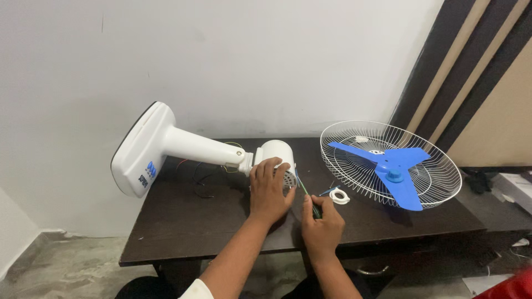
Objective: The person disassembles a white electric fan on a dark table, removing the rear motor housing and several internal components using a screwdriver. The fan blade and front grille remain attached to the base.
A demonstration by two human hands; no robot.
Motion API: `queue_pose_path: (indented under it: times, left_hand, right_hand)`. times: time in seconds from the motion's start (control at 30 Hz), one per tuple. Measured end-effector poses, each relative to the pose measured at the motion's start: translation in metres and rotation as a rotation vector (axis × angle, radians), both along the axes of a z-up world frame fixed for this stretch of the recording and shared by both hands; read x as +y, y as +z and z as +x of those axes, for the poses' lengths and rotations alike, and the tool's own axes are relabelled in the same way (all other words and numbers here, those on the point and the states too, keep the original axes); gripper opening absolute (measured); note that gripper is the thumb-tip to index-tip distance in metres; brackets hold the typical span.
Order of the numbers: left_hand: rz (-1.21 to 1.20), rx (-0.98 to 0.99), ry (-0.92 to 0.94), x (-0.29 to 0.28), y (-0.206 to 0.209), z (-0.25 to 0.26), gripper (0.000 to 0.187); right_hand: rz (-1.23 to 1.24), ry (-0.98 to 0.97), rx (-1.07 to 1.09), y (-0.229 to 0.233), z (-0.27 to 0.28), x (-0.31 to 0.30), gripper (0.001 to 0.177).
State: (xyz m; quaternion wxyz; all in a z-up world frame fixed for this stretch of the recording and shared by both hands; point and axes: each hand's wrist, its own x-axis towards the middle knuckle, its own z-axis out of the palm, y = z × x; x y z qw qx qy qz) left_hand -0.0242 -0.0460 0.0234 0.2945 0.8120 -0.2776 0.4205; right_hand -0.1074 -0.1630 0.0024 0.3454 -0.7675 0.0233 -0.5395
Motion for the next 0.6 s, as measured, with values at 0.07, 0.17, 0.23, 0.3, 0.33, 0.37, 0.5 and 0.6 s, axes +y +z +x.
queue_pose_path:
  times: [0.07, 0.17, 0.23, 0.3, 0.33, 0.37, 0.5, 0.6]
  left_hand:
    - [-0.006, -0.015, -0.004, 0.000, 0.000, 0.001, 0.057]
    - [-0.009, -0.029, -0.005, 0.002, -0.001, 0.001, 0.056]
    - [-0.008, -0.027, -0.006, 0.000, -0.002, 0.001, 0.056]
    - [-0.006, -0.025, -0.009, 0.000, -0.003, 0.002, 0.056]
    - [-0.001, -0.025, -0.012, -0.001, -0.003, 0.002, 0.056]
    - [0.003, -0.025, -0.015, -0.001, -0.003, 0.003, 0.055]
    - [0.011, -0.019, -0.018, -0.003, -0.002, 0.010, 0.055]
    - [0.009, -0.024, -0.030, -0.004, -0.002, 0.015, 0.055]
  right_hand:
    - [0.073, 0.026, 0.046, 0.001, 0.001, 0.000, 0.016]
    - [0.090, 0.053, 0.059, -0.001, 0.000, 0.002, 0.016]
    - [0.085, 0.070, 0.046, -0.001, -0.002, 0.001, 0.016]
    - [0.096, 0.092, 0.023, -0.001, -0.002, 0.001, 0.017]
    - [0.110, 0.094, 0.039, -0.001, -0.002, 0.001, 0.017]
    - [0.124, 0.096, 0.056, 0.000, -0.001, 0.001, 0.018]
    - [0.076, -0.026, 0.141, 0.000, 0.002, 0.003, 0.021]
    - [0.012, -0.091, 0.198, 0.000, 0.002, 0.002, 0.024]
